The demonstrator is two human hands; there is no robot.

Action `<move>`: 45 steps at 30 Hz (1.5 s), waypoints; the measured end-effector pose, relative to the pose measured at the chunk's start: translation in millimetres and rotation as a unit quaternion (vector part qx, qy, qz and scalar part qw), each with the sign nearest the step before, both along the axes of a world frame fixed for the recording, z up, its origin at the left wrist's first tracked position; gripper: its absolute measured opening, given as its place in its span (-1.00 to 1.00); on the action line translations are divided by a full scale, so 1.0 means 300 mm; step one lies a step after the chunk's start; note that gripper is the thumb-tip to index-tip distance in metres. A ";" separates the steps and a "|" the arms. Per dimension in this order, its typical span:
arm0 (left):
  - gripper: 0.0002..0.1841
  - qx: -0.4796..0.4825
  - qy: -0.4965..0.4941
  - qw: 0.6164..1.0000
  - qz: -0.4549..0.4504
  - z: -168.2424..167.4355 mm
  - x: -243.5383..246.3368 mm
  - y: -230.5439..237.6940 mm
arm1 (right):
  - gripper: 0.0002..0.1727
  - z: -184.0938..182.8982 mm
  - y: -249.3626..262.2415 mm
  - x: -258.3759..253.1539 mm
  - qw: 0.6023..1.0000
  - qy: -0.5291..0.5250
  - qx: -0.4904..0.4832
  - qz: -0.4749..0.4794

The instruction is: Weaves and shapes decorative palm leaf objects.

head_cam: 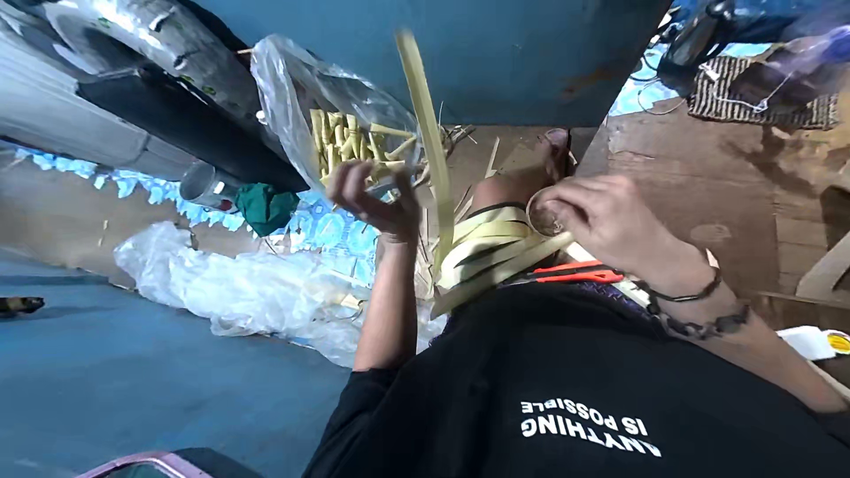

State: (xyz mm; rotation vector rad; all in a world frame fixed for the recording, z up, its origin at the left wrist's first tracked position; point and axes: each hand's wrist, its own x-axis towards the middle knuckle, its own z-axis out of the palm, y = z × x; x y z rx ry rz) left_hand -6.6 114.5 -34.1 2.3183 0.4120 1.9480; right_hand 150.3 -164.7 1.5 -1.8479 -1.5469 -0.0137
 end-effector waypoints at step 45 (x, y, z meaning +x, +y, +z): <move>-0.93 -0.437 0.154 0.774 -0.431 0.089 0.100 -0.398 | -0.86 0.013 0.081 -0.020 0.975 0.151 0.159 -0.044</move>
